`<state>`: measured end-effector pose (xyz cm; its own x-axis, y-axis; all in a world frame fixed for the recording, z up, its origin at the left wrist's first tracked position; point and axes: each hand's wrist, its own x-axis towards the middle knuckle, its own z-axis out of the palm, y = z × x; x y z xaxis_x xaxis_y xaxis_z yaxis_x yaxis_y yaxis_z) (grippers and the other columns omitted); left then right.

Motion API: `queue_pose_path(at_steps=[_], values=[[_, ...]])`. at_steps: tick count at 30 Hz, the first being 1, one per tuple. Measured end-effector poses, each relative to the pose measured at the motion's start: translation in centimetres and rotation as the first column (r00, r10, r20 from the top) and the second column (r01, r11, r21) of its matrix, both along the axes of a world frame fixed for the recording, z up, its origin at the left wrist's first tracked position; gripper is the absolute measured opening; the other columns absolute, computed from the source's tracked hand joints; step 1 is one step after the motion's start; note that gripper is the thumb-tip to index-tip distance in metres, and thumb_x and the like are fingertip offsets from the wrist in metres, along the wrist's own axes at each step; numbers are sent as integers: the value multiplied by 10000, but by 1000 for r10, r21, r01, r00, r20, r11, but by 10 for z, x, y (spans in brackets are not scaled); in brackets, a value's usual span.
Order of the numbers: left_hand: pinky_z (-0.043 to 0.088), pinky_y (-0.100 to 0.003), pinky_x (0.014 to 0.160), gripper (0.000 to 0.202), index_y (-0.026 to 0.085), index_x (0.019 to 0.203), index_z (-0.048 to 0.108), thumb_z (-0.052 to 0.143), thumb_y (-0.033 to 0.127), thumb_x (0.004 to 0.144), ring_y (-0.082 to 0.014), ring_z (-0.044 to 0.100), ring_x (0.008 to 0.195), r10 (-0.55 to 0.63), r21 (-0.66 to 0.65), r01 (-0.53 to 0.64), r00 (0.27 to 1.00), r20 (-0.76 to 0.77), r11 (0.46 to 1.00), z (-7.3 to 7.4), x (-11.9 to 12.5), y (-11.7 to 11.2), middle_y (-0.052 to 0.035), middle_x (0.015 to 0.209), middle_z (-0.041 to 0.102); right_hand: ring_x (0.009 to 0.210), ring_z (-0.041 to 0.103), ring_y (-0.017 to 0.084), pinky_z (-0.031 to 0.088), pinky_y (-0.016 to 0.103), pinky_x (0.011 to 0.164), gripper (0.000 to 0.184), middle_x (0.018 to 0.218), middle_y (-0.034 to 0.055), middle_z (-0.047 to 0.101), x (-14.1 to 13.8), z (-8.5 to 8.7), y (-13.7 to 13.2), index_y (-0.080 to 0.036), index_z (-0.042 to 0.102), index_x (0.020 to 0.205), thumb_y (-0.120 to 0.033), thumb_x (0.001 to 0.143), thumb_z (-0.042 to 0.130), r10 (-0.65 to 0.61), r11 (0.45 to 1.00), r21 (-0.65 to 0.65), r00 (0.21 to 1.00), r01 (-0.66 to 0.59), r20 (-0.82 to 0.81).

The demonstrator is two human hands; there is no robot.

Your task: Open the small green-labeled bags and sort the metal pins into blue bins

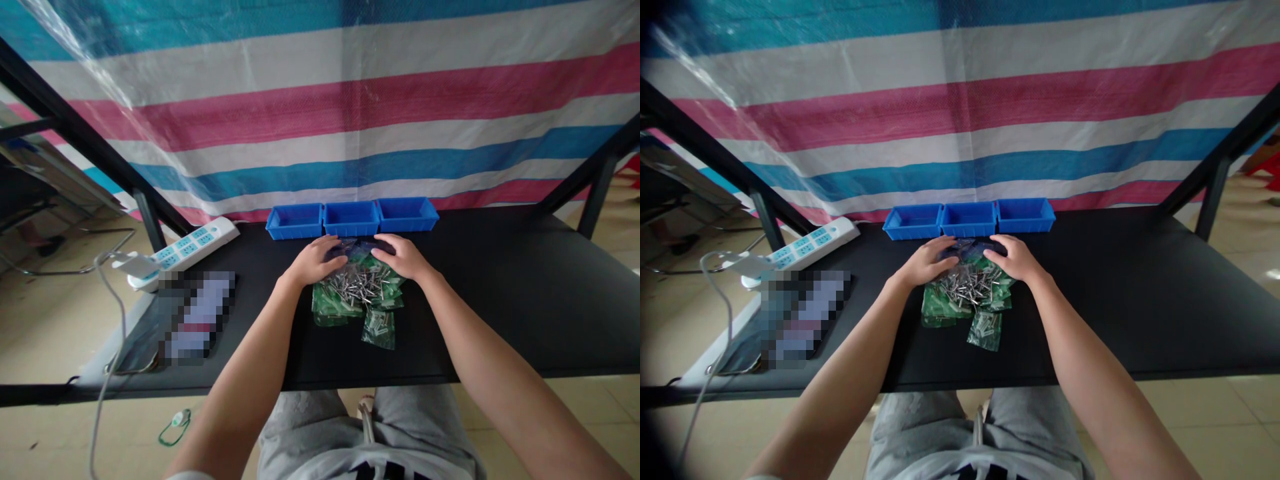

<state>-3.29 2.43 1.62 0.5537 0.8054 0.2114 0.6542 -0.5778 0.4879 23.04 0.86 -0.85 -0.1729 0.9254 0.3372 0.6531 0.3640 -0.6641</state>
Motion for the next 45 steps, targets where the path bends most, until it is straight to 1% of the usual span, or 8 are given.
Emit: queue_pose_path(at_steps=[5, 12, 19, 22, 27, 32, 39, 45], values=[[279, -517, 1143, 789, 177, 1432, 439, 487, 682, 828, -340, 366, 1403, -49, -38, 41, 974, -222, 998, -3, 12, -6, -147, 1498, 422, 1246, 555, 295, 418, 480, 1071, 547, 1280, 142, 637, -6, 1, -6, -178, 651, 1221, -532, 806, 622, 156, 982, -109, 988, -154, 6], [364, -437, 1100, 578, 138, 1329, 548, 349, 527, 952, -271, 549, 1251, 69, 26, -67, 992, -103, 997, -2, 11, -4, -137, 1320, 609, 1312, 492, 323, 380, 502, 1100, 763, 1402, 137, 544, -3, 20, -15, -211, 538, 1365, -594, 725, 696, 223, 973, -50, 974, -225, -40], [129, -675, 1124, 1236, 260, 1532, 209, 680, 801, 526, -467, 3, 1464, -81, -123, 45, 949, -304, 991, 18, 7, -31, -158, 1619, 41, 1463, -147, 419, 35, 620, 1165, 1445, 1627, 125, -99, -14, 25, -32, -270, 134, 1549, -704, 358, 826, 359, 911, -328, 871, -249, 336], [76, -712, 1105, 1361, 245, 1543, 151, 709, 812, 439, -491, -16, 1454, -84, -123, 46, 940, -331, 991, 11, 16, -38, -186, 1613, 37, 1441, -223, 416, -4, 630, 1153, 1493, 1613, 110, -186, -21, 20, -28, -286, 58, 1551, -701, 341, 828, 335, 918, -337, 865, -210, 374], [119, -624, 1157, 1117, 204, 1446, 419, 745, 733, 517, -405, 354, 1388, -75, -28, 71, 976, -205, 997, -5, 24, -29, -197, 1514, 378, 1483, 12, 416, 49, 608, 1163, 1422, 1624, 173, 51, -32, 14, -14, -241, 175, 1545, -643, 361, 852, 352, 901, -385, 858, -202, 375], [359, -468, 1096, 681, 194, 1261, 603, 728, 530, 682, -298, 607, 1152, -95, -12, 96, 995, 33, 995, -10, 22, -20, -107, 1223, 669, 1400, 343, 382, 247, 558, 1138, 1120, 1500, 165, 419, -32, 11, -10, -227, 464, 1420, -525, 427, 886, 282, 948, -219, 929, -232, 239], [519, -335, 851, 543, 186, 1210, 602, 683, 433, 733, -231, 668, 950, 77, -164, -29, 954, 291, 986, -10, 20, -24, -58, 1091, 707, 1015, 674, 274, 503, 399, 915, 682, 1106, 79, 720, -29, 9, -13, -206, 651, 1169, -371, 543, 865, 205, 973, -104, 978, -208, -42], [535, -337, 808, 503, 153, 1187, 553, 627, 411, 762, -214, 661, 907, 269, -279, -134, 805, 529, 951, -22, 20, -15, -76, 1012, 697, 851, 697, 244, 529, 361, 800, 422, 973, 78, 744, -27, 3, -6, -169, 678, 1073, -372, 709, 746, 77, 991, -96, 983, -94, -168]])
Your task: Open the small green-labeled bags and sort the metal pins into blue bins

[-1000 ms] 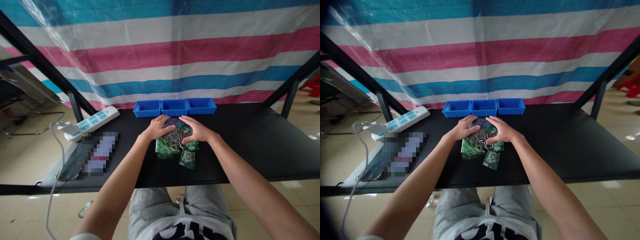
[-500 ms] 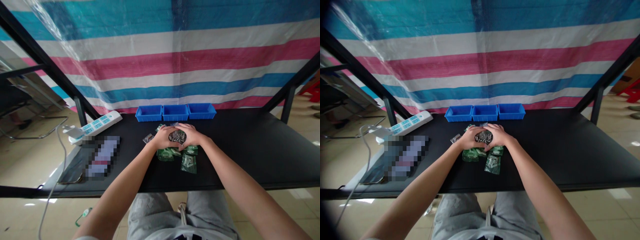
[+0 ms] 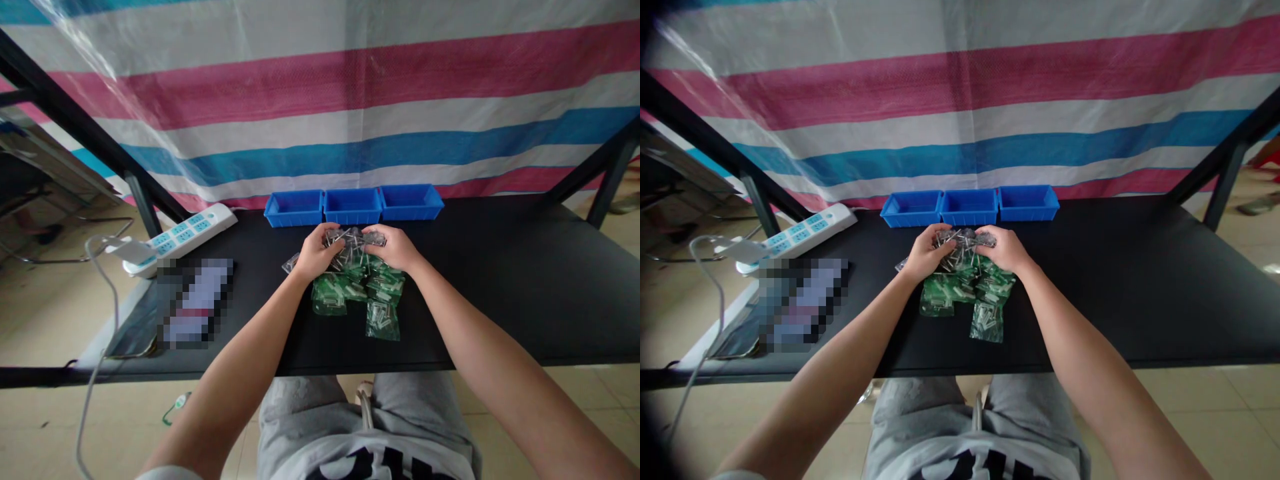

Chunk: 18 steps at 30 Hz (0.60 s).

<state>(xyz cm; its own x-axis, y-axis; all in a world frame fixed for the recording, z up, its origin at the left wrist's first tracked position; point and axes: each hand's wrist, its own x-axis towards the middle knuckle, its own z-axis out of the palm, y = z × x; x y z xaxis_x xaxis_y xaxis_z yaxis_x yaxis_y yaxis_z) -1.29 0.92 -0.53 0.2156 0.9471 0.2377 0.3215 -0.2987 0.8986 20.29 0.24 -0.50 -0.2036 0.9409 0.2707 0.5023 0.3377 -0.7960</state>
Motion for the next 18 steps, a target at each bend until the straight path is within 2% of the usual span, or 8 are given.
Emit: queue_pose_path(at_steps=[4, 7, 9, 12, 15, 18], values=[[527, -349, 867, 514, 157, 1188, 524, 631, 330, 717, -206, 650, 962, 138, -26, -136, 977, 163, 990, -8, 0, 10, -85, 1111, 670, 983, 674, 262, 508, 393, 896, 507, 1178, 108, 686, 1, -2, 4, -182, 603, 1217, -351, 748, 694, -123, 991, 59, 992, 123, 5], [543, -350, 816, 473, 162, 1174, 558, 573, 276, 715, -197, 657, 867, 207, -144, -186, 967, 151, 972, -10, -5, 14, -50, 983, 689, 912, 684, 240, 526, 386, 855, 445, 1125, 94, 697, 5, -5, 5, -192, 591, 1206, -385, 805, 613, -157, 987, 39, 987, 159, -38], [544, -355, 816, 450, 162, 1148, 596, 547, 255, 711, -201, 654, 851, 214, -172, -198, 973, 82, 965, -8, -10, 15, -39, 931, 692, 808, 682, 227, 539, 374, 781, 395, 966, 80, 722, 9, -6, 6, -178, 620, 1132, -435, 839, 557, -170, 985, 0, 984, 170, -50], [520, -384, 913, 463, 159, 1140, 626, 553, 227, 688, -226, 642, 953, 260, -102, -265, 964, -64, 959, -2, -19, 14, -58, 1020, 692, 733, 666, 218, 534, 368, 743, 379, 828, 67, 713, 15, -7, 6, -164, 651, 1067, -452, 858, 518, -206, 978, -20, 979, 206, -4], [465, -420, 1020, 457, 184, 1151, 638, 550, 217, 704, -260, 602, 1107, 294, 75, -284, 919, -261, 956, 4, -27, 10, -76, 1170, 662, 850, 674, 247, 523, 400, 836, 328, 916, 85, 723, 19, -8, 6, -182, 679, 1043, -398, 821, 570, -252, 967, 54, 960, 247, 119], [364, -488, 1112, 414, 199, 1142, 654, 587, 271, 740, -316, 504, 1269, 281, 216, -196, 823, -494, 956, 11, -32, 4, -109, 1328, 582, 1045, 637, 303, 475, 469, 968, 334, 1087, 129, 700, 23, -7, 5, -184, 697, 1048, -390, 805, 596, -272, 958, 157, 933, 239, 236]])
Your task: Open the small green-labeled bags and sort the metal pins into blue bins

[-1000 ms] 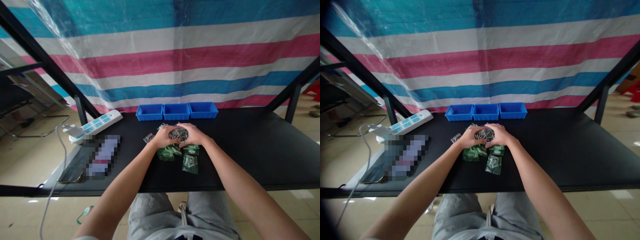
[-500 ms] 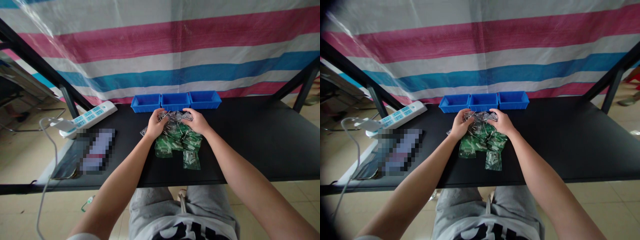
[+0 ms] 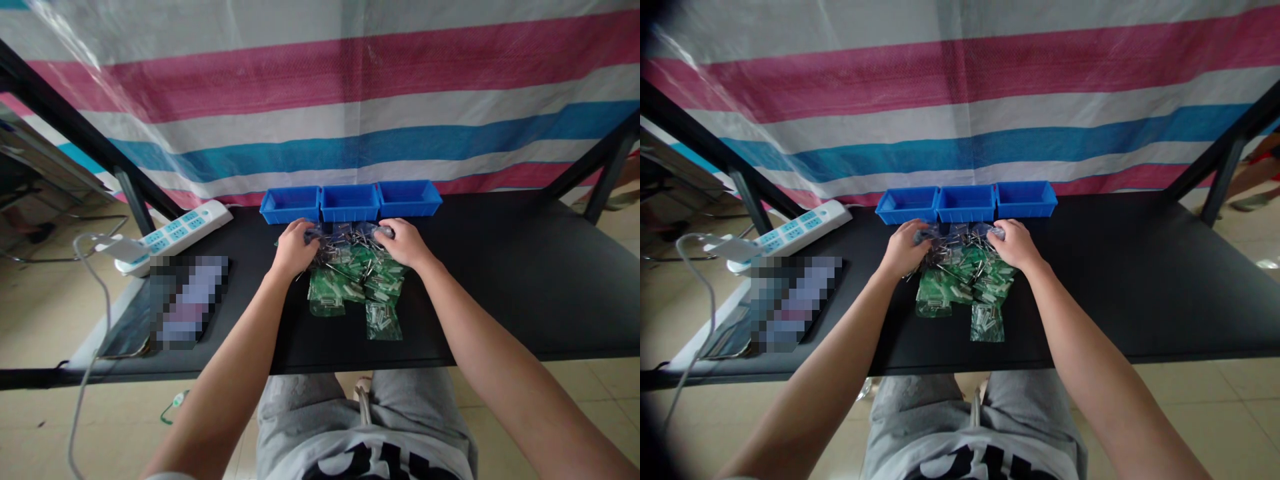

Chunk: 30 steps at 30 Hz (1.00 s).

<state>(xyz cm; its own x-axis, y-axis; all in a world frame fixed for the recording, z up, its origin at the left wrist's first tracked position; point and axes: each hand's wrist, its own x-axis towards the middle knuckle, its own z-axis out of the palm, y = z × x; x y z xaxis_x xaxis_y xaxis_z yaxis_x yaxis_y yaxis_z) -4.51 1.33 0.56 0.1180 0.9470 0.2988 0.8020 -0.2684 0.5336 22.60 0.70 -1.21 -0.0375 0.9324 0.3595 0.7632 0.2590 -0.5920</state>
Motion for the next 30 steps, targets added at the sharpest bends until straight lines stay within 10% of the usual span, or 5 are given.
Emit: queue_pose_path(at_steps=[6, 13, 21, 25, 30], values=[[184, -613, 1144, 821, 203, 1378, 502, 577, 714, 740, -424, 154, 1462, -183, -73, 169, 944, -274, 983, 9, -4, -13, -166, 1582, 241, 1413, 329, 378, 260, 596, 1133, 823, 1500, 154, 415, 8, 15, -14, -230, 494, 1398, -621, 703, 697, 214, 971, -131, 972, -201, 93], [155, -657, 1120, 1370, 268, 1545, 114, 746, 766, 436, -475, 37, 1462, -521, -318, 430, 797, -305, 845, 12, 11, -29, -179, 1616, 72, 1466, -25, 463, 61, 667, 1149, 1445, 1630, 109, 79, -1, 8, -27, -347, 197, 1531, -602, 289, 889, 483, 833, -374, 866, -409, 128], [375, -511, 1057, 792, 243, 1308, 561, 759, 568, 614, -361, 502, 1229, -514, -144, 495, 806, -292, 857, 10, 24, -31, -118, 1307, 583, 1382, 367, 398, 234, 620, 1128, 755, 1434, 107, 511, -16, 5, -21, -273, 611, 1269, -553, 594, 805, 414, 904, -197, 893, -380, 175], [456, -406, 960, 437, 208, 1180, 624, 659, 346, 767, -274, 602, 1044, -449, 15, 470, 851, -273, 883, 3, 31, -31, -93, 1111, 662, 1091, 624, 286, 470, 441, 973, 402, 1143, 84, 690, -24, 8, -22, -226, 652, 1118, -317, 730, 708, 356, 934, -25, 922, -357, 153], [475, -379, 869, 202, 210, 1019, 646, 604, 296, 842, -251, 617, 951, -261, 151, 297, 940, -222, 943, -4, 37, -31, -86, 986, 661, 988, 670, 294, 513, 404, 862, 377, 1074, 88, 713, -32, 7, -22, -235, 620, 1132, -314, 767, 670, 143, 988, 51, 988, -146, 59]])
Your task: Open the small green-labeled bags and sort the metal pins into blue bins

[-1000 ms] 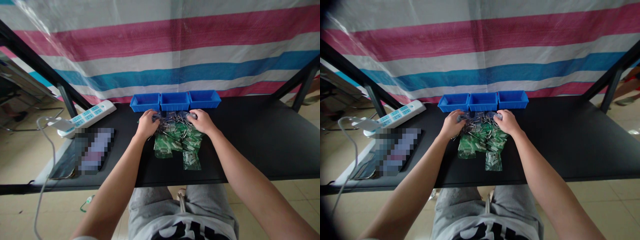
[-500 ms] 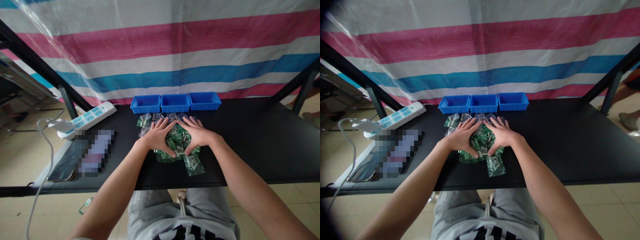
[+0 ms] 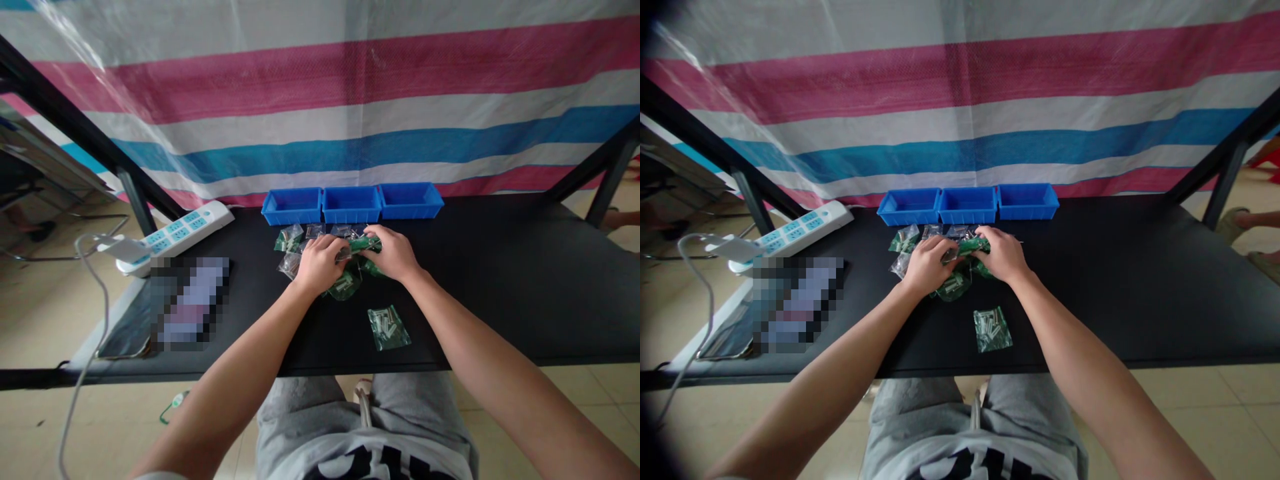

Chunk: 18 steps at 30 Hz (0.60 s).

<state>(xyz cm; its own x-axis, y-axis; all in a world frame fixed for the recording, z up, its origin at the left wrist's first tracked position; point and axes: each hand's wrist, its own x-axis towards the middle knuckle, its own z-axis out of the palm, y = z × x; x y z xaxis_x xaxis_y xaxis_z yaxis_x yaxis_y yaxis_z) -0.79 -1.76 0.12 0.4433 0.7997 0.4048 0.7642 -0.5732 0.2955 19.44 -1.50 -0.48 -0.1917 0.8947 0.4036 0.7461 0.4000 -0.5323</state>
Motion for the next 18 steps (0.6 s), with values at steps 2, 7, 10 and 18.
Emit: queue_pose_path(at_steps=[2, 7, 10, 18], values=[[480, -363, 847, 154, 208, 984, 636, 576, 281, 863, -240, 616, 930, 68, 13, -69, 996, 53, 998, -1, 0, 1, -84, 966, 651, 942, 682, 309, 518, 418, 830, 462, 1035, 103, 722, 0, -1, 2, -215, 582, 1205, -357, 774, 668, -85, 996, 0, 994, 86, -72], [505, -353, 841, 210, 205, 1068, 595, 528, 236, 871, -236, 614, 947, 225, 14, -232, 956, 188, 973, -1, -6, 2, -91, 1042, 617, 849, 690, 290, 520, 407, 796, 516, 920, 95, 729, 6, -1, 4, -200, 530, 1270, -367, 790, 625, -196, 978, 37, 962, 207, -190], [521, -365, 856, 251, 209, 1085, 586, 531, 179, 842, -245, 609, 988, 247, 68, -262, 953, 178, 963, 0, -7, 2, -94, 1086, 607, 817, 688, 263, 525, 387, 784, 493, 875, 78, 725, 10, 1, 4, -200, 545, 1236, -369, 780, 621, -230, 963, 87, 944, 257, -237], [483, -413, 1019, 381, 166, 1154, 571, 592, 171, 774, -270, 521, 1224, -92, 138, 70, 982, 165, 988, -3, 7, -7, -160, 1330, 486, 830, 704, 232, 567, 346, 667, 470, 1102, 148, 696, -2, 0, 2, -160, 608, 1138, -429, 755, 665, -25, 1000, -19, 912, 19, -410]])
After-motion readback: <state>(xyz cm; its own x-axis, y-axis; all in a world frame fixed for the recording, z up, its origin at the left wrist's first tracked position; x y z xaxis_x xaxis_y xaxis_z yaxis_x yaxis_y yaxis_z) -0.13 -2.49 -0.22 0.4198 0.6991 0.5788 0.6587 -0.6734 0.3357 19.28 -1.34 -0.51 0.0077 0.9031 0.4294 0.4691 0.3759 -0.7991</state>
